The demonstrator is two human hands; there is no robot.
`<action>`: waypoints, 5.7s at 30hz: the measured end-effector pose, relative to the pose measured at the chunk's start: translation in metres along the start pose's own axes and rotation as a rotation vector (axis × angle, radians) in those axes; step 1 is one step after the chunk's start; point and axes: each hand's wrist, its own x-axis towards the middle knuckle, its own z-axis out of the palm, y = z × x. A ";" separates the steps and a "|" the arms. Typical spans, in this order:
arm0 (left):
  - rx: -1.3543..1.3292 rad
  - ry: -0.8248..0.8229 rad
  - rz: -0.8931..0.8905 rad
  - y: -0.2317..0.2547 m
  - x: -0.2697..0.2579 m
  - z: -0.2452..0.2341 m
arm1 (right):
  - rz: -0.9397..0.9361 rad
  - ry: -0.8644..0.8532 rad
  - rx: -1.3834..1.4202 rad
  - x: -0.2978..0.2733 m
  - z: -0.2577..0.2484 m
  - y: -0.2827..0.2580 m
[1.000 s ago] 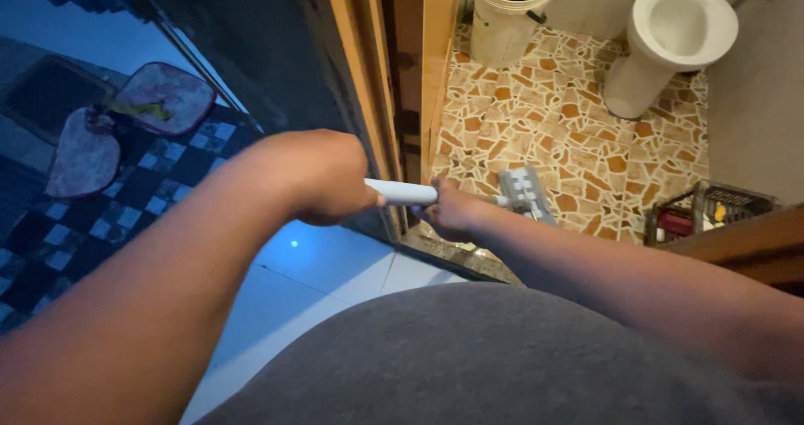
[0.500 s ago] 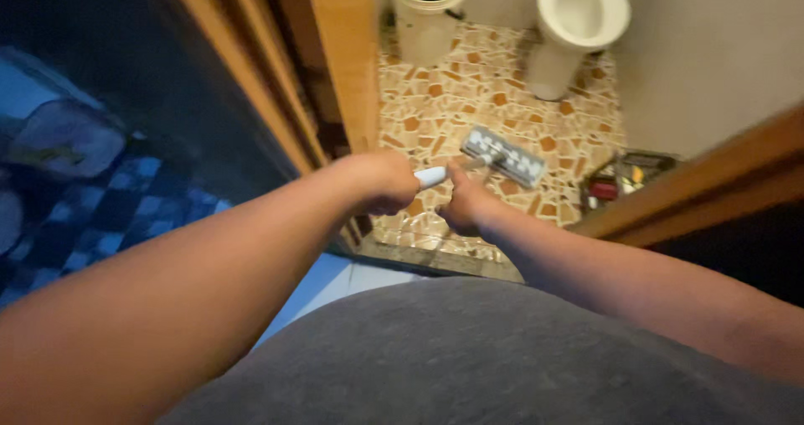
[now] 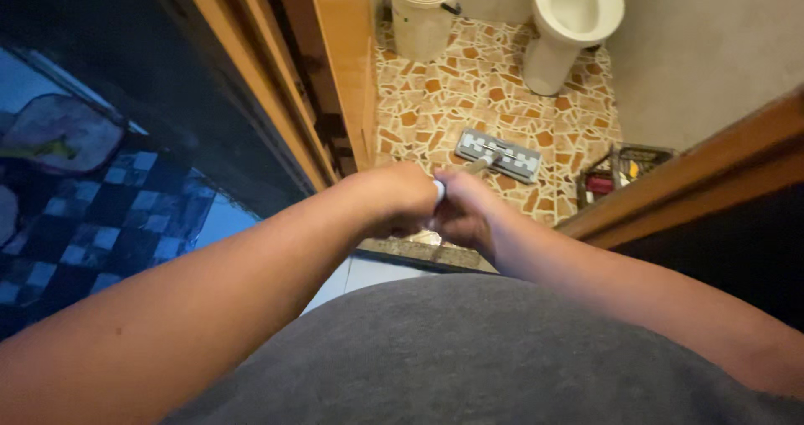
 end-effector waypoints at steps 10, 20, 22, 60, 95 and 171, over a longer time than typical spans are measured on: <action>0.217 0.020 0.028 0.036 -0.025 -0.024 | 0.058 0.408 -0.098 0.012 -0.037 -0.038; 0.259 0.009 -0.032 0.019 -0.005 -0.025 | 0.124 0.306 -0.397 0.159 -0.175 -0.224; 0.229 0.045 -0.035 0.014 -0.012 -0.026 | 0.116 0.299 -0.415 0.154 -0.163 -0.220; -0.259 0.033 0.228 -0.132 -0.222 0.034 | 0.086 0.129 -0.042 -0.018 0.021 0.157; 0.499 0.295 0.151 -0.140 -0.259 0.059 | -0.499 0.246 -1.844 -0.017 -0.021 0.201; 0.856 0.311 0.255 -0.091 -0.159 0.018 | -0.549 0.090 -1.838 0.058 0.051 0.089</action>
